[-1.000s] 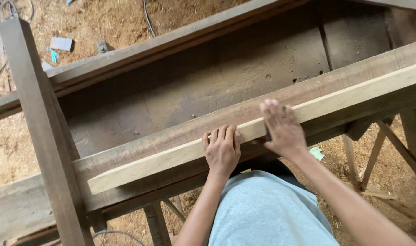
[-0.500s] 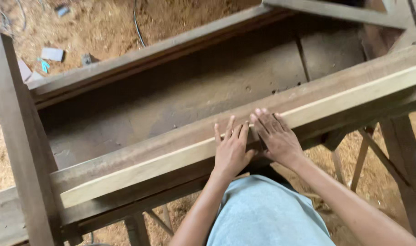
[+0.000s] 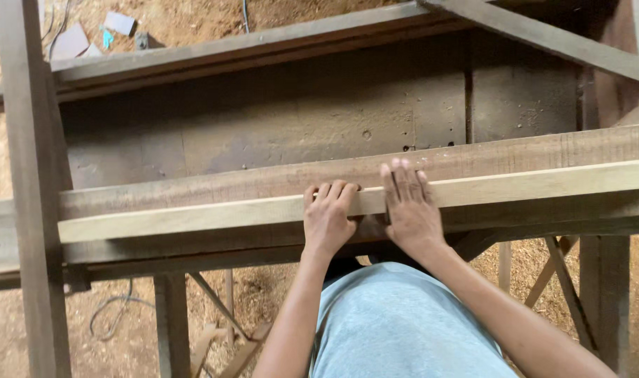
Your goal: The person sands a thin wooden beam with a piece of sandpaper held in their hands, moving it back and forth along the surfaces and edges.
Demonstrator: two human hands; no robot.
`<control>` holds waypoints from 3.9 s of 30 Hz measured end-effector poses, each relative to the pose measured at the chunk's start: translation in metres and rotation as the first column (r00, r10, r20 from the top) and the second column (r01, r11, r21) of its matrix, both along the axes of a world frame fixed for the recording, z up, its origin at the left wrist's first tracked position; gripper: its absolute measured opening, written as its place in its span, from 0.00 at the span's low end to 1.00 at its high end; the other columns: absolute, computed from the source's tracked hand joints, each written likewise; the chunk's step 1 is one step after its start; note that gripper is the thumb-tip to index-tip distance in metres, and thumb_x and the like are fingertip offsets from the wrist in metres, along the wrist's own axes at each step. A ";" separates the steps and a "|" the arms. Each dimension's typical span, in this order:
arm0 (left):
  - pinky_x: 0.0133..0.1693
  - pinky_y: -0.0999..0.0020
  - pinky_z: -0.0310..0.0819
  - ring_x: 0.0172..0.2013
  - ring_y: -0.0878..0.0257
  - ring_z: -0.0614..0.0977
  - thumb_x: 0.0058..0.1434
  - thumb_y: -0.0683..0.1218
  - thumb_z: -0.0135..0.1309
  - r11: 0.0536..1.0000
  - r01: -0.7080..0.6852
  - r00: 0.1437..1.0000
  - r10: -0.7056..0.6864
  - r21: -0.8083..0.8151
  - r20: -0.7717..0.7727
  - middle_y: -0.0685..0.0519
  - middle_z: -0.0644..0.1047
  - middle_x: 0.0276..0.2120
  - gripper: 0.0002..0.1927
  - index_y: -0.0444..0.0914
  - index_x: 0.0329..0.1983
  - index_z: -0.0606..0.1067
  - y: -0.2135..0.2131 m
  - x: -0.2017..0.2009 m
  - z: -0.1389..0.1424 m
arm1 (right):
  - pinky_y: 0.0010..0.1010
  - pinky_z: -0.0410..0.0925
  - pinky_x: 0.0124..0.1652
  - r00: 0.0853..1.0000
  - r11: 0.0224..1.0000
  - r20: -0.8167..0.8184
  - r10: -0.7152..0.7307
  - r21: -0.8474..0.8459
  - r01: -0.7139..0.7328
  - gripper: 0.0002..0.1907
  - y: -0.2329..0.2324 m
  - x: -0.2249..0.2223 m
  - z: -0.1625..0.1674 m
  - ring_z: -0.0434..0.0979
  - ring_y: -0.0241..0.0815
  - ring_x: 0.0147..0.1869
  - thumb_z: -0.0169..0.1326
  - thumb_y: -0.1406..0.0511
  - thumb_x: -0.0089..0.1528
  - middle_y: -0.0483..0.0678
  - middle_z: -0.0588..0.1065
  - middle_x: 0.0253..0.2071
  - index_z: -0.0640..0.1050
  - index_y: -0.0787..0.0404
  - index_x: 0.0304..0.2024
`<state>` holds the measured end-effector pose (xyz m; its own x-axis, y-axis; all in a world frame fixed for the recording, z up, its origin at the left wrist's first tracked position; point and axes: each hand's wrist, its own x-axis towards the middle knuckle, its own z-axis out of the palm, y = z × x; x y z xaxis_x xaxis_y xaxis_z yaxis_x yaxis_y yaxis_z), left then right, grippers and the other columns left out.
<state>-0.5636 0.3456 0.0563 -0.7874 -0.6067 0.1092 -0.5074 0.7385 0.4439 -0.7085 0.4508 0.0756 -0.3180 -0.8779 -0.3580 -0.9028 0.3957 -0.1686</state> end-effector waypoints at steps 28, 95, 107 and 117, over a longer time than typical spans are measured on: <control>0.67 0.50 0.50 0.63 0.53 0.69 0.49 0.50 0.67 0.976 0.146 0.989 -0.144 0.163 -0.028 0.49 0.73 0.57 0.36 0.42 0.63 0.71 -0.006 0.010 0.000 | 0.49 0.46 0.73 0.961 0.953 -0.271 -0.058 0.271 0.134 0.55 0.018 -0.002 0.007 0.44 0.52 0.81 0.60 0.42 0.60 0.57 0.50 0.74 0.47 0.59 0.74; 0.57 0.57 0.68 0.44 0.58 0.81 0.67 0.50 0.52 0.994 -0.082 0.968 0.062 -0.075 -0.243 0.54 0.81 0.42 0.09 0.42 0.42 0.79 0.165 -0.226 -0.014 | 0.36 0.37 0.77 0.992 0.821 0.015 0.127 -0.562 -0.096 0.27 0.213 -0.238 -0.041 0.41 0.41 0.83 0.33 0.57 0.75 0.50 0.49 0.79 0.56 0.60 0.75; 0.57 0.56 0.67 0.43 0.59 0.82 0.68 0.50 0.50 0.990 -0.080 0.973 0.052 -0.113 -0.226 0.55 0.82 0.42 0.10 0.42 0.43 0.79 0.167 -0.229 -0.018 | 0.35 0.36 0.76 0.984 0.815 -0.001 0.176 -0.561 -0.146 0.28 0.221 -0.236 -0.054 0.43 0.44 0.82 0.33 0.58 0.73 0.53 0.51 0.78 0.56 0.61 0.74; 0.57 0.57 0.68 0.44 0.58 0.82 0.68 0.50 0.50 0.994 -0.067 0.971 0.045 -0.087 -0.233 0.54 0.82 0.42 0.11 0.42 0.45 0.80 0.164 -0.232 -0.010 | 0.34 0.35 0.77 0.999 0.791 -0.012 0.047 -0.610 -0.045 0.28 0.228 -0.249 -0.051 0.43 0.43 0.83 0.31 0.59 0.74 0.50 0.49 0.79 0.52 0.57 0.76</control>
